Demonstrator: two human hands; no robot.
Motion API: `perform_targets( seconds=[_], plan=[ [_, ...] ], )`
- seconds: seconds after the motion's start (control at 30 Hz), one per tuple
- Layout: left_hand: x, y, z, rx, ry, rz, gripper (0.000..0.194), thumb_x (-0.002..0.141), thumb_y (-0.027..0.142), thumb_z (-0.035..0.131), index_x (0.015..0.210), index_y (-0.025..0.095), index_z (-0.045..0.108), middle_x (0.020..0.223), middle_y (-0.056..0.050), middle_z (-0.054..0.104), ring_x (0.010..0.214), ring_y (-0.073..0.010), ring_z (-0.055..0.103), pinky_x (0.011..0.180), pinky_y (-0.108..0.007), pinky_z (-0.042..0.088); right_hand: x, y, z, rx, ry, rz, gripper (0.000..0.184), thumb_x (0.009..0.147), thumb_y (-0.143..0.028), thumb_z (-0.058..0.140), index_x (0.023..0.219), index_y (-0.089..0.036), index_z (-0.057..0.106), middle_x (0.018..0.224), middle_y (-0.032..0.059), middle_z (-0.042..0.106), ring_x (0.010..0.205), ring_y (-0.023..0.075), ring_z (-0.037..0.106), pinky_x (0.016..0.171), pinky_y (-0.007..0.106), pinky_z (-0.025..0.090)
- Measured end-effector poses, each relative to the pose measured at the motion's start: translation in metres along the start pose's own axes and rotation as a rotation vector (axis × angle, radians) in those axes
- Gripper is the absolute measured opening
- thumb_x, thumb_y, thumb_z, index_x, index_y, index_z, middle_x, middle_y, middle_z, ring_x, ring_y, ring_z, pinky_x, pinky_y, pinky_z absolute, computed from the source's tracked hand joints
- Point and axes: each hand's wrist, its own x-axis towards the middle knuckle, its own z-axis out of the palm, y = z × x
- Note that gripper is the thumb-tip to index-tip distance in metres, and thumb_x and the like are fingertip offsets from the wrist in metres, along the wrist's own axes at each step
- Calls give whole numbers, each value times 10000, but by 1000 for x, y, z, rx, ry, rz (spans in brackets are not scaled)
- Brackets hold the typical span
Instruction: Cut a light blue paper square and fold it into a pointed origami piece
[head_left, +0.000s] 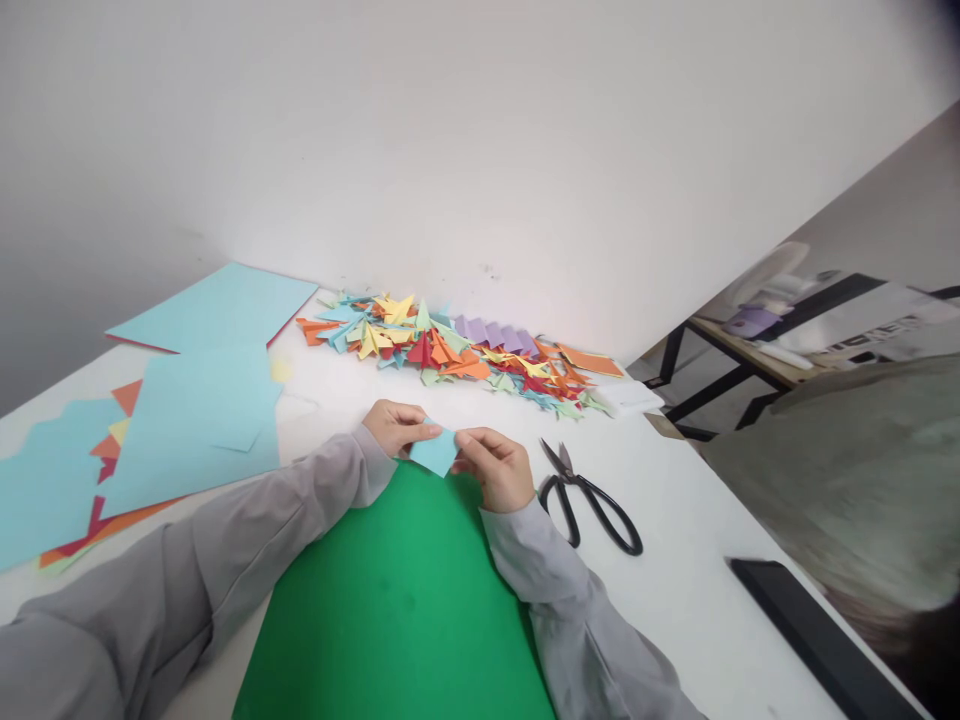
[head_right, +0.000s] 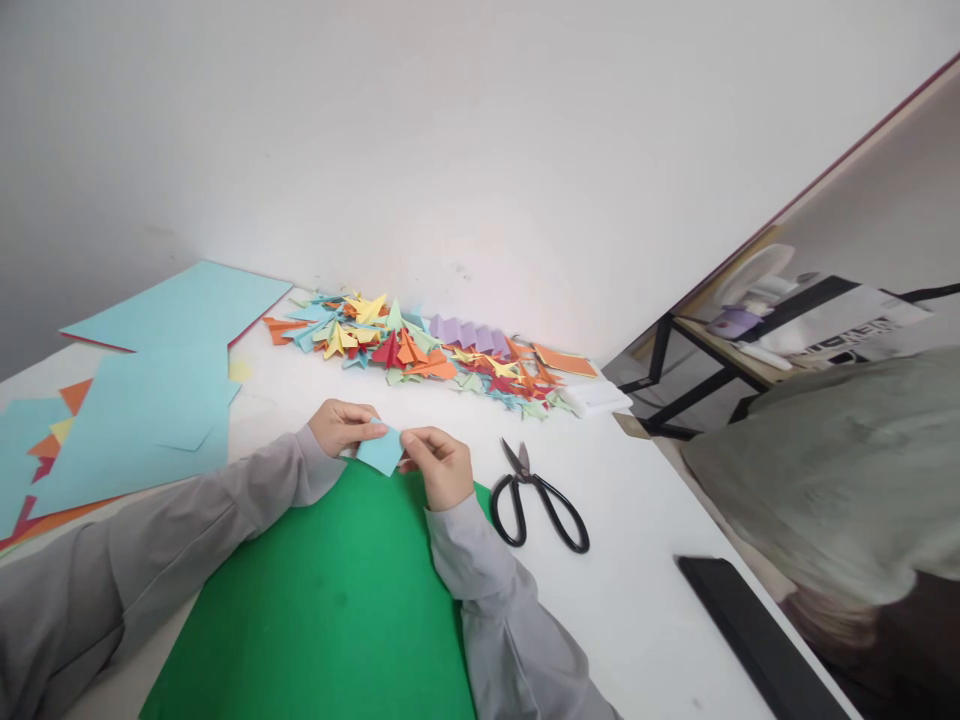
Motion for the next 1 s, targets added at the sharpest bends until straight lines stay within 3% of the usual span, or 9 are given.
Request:
perform_targets(
  seconds=[0.1, 0.2, 0.5, 0.77, 1.0],
  plan=[
    [2, -4, -2, -35, 14, -19, 348, 396, 366, 753, 470, 92, 552, 408, 37, 445, 359, -49, 395, 329, -184, 275, 1, -2, -1, 111, -21, 80, 252, 611, -402, 644, 659, -154, 659, 489, -2, 591, 429, 113, 530, 393, 224, 425],
    [3, -6, -3, -47, 2, -17, 347, 411, 373, 748, 468, 91, 553, 411, 29, 450, 369, -54, 404, 335, -186, 272, 2, -2, -3, 123, -16, 72, 271, 632, -413, 631, 649, -143, 655, 472, 6, 591, 421, 110, 535, 395, 216, 418],
    [0, -1, -2, 54, -22, 64, 322, 465, 367, 722, 502, 83, 575, 456, 42, 443, 355, -31, 373, 310, -174, 236, 2, 3, 0, -124, -19, -94, 207, 546, -328, 711, 613, -152, 624, 408, -29, 561, 361, 88, 479, 396, 220, 412],
    [-2, 0, 0, 112, -3, 138, 281, 508, 356, 696, 512, 92, 599, 518, 27, 485, 370, -37, 392, 322, -186, 262, 3, 4, -2, -175, -27, -119, 219, 571, -354, 692, 624, -156, 615, 435, -23, 568, 377, 93, 491, 404, 222, 422],
    [2, -6, -5, 252, -165, 196, 228, 497, 307, 710, 516, 92, 637, 493, 1, 524, 482, -72, 442, 450, -204, 325, -1, -2, -4, -313, -203, -78, 273, 638, -429, 617, 585, -164, 574, 409, -33, 527, 349, 91, 474, 352, 206, 387]
  ],
)
